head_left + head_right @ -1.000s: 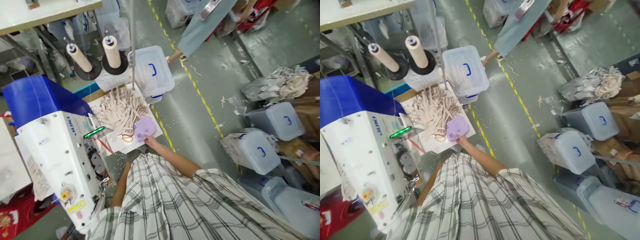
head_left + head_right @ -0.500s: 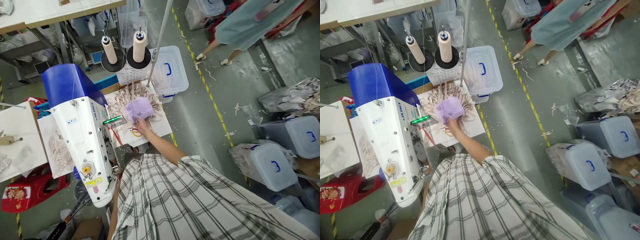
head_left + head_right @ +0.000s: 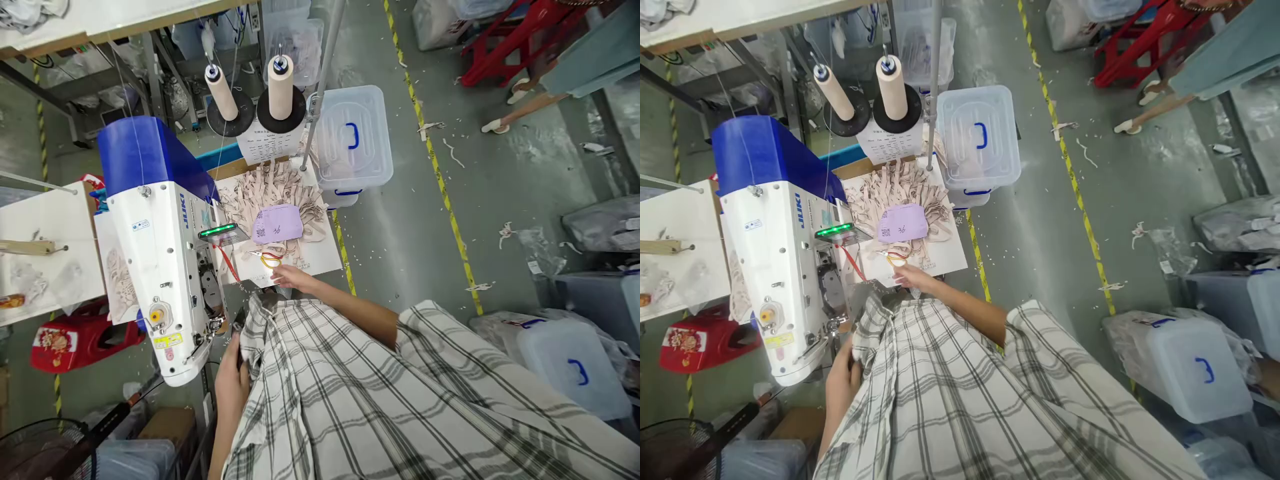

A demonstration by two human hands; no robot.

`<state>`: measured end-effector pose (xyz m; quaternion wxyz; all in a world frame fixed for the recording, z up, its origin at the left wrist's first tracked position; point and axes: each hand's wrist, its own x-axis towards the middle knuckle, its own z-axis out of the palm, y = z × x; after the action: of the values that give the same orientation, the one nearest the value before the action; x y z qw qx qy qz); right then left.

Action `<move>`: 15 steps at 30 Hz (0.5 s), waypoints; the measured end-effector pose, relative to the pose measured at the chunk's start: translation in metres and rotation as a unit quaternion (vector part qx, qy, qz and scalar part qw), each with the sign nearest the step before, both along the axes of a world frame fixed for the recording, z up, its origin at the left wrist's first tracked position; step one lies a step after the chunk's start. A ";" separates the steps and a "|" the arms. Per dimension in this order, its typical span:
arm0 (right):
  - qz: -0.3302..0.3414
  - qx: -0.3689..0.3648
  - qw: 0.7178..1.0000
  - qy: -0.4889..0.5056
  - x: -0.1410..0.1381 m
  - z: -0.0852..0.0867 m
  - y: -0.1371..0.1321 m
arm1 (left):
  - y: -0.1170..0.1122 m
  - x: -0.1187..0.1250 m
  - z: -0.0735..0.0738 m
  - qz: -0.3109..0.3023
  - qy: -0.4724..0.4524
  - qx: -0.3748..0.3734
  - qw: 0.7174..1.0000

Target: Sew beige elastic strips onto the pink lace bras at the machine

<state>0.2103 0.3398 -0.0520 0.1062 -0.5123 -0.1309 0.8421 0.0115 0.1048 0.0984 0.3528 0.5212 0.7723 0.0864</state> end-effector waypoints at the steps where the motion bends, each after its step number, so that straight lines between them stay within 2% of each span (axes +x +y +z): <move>1: 0.016 0.011 1.000 0.019 0.009 0.013 -0.010 | 0.020 0.011 -0.005 -0.014 -0.005 0.039 0.999; 4: 0.018 0.072 0.996 0.054 0.025 0.043 -0.022 | 0.096 0.051 -0.031 -0.090 -0.020 0.119 0.989; 6: -0.028 0.162 0.986 0.029 0.030 0.051 -0.016 | 0.144 0.079 -0.050 -0.123 -0.039 0.138 0.982; 8: -0.082 0.242 0.967 -0.016 0.035 0.052 -0.004 | 0.178 0.102 -0.064 -0.144 -0.073 0.149 0.976; 10: -0.111 0.272 0.955 -0.043 0.045 0.048 0.007 | 0.195 0.116 -0.070 -0.163 -0.093 0.160 0.969; 12: -0.123 0.288 0.948 -0.050 0.059 0.045 0.012 | 0.196 0.122 -0.070 -0.173 -0.110 0.174 0.963; 13: -0.130 0.298 0.944 -0.051 0.066 0.045 0.013 | 0.194 0.123 -0.069 -0.158 -0.122 0.182 0.963; 15: -0.143 0.316 0.936 -0.055 0.078 0.045 0.012 | 0.188 0.123 -0.070 -0.082 -0.164 0.184 0.966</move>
<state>0.2881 0.3514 -0.0073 0.3747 -0.5111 -0.3213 0.7037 0.1349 0.2931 0.0286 0.3785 0.6172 0.6296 0.2817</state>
